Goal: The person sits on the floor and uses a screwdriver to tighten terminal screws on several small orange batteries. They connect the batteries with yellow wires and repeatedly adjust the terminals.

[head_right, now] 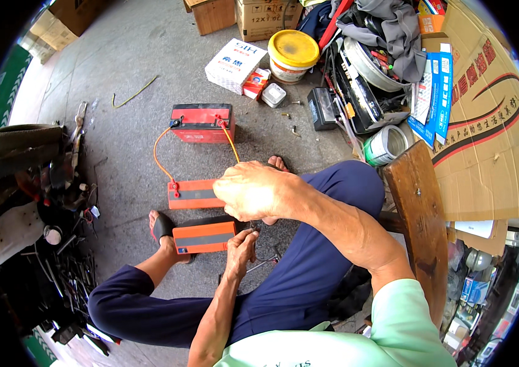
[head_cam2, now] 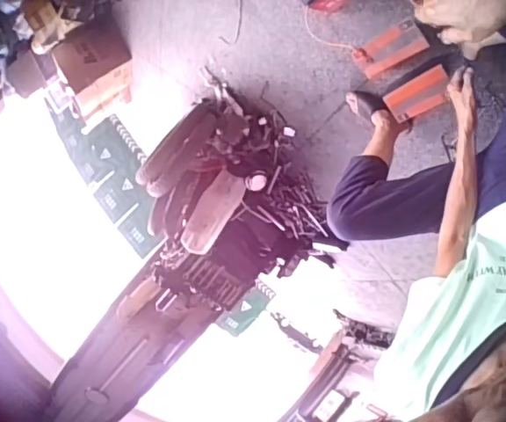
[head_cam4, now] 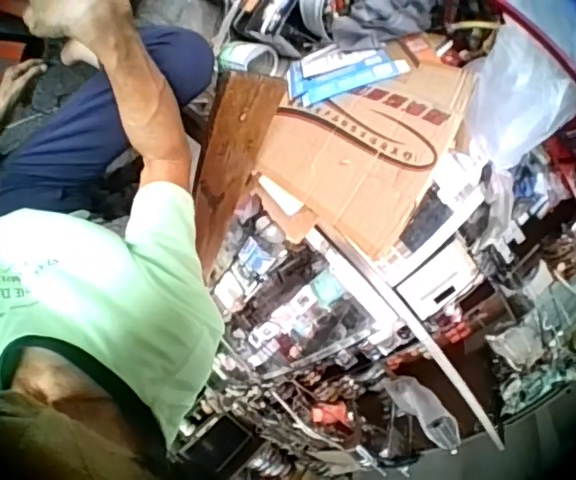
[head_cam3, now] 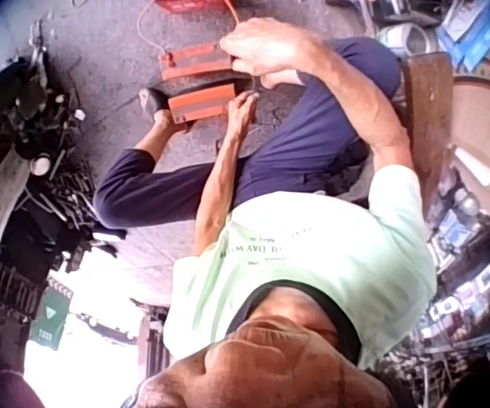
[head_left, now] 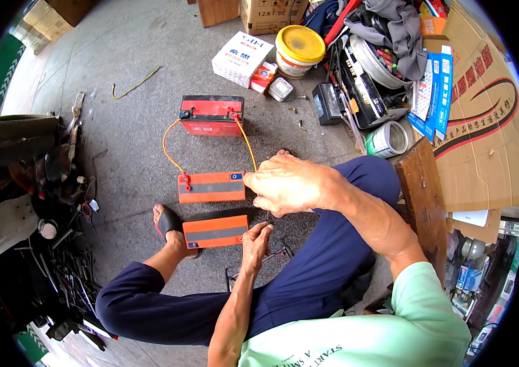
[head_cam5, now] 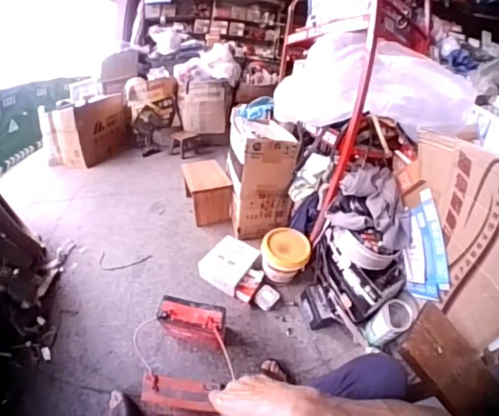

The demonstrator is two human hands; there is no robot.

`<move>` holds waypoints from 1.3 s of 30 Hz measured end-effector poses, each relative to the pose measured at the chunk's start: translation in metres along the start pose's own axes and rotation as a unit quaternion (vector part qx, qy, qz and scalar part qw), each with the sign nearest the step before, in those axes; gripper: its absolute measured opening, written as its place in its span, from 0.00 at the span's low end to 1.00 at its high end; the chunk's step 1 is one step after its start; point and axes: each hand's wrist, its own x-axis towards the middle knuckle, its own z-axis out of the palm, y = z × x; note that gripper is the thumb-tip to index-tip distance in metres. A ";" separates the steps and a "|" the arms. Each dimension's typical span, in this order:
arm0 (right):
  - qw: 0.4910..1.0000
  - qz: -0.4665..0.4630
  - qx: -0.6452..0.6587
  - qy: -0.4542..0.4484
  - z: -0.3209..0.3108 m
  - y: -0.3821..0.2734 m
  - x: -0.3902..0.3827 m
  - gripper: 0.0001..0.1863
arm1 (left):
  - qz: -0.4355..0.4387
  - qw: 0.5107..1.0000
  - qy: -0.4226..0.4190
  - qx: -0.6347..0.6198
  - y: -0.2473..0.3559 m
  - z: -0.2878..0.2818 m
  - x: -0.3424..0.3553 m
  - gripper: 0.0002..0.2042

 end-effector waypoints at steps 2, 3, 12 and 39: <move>1.000 0.005 0.000 -0.007 0.003 -0.001 0.000 0.12 | -0.025 1.000 0.010 -0.005 -0.004 0.004 0.004 0.12; 1.000 0.008 0.000 -0.015 0.003 -0.002 0.001 0.12 | -0.038 0.999 0.014 -0.008 -0.004 0.006 0.006 0.12; 0.998 0.009 -0.055 -0.037 0.016 -0.001 0.004 0.08 | 0.021 0.983 0.028 0.182 -0.034 0.006 0.029 0.21; 0.995 -0.036 -0.076 0.047 0.052 -0.004 0.000 0.08 | 0.173 0.898 0.077 0.397 -0.041 0.017 0.059 0.21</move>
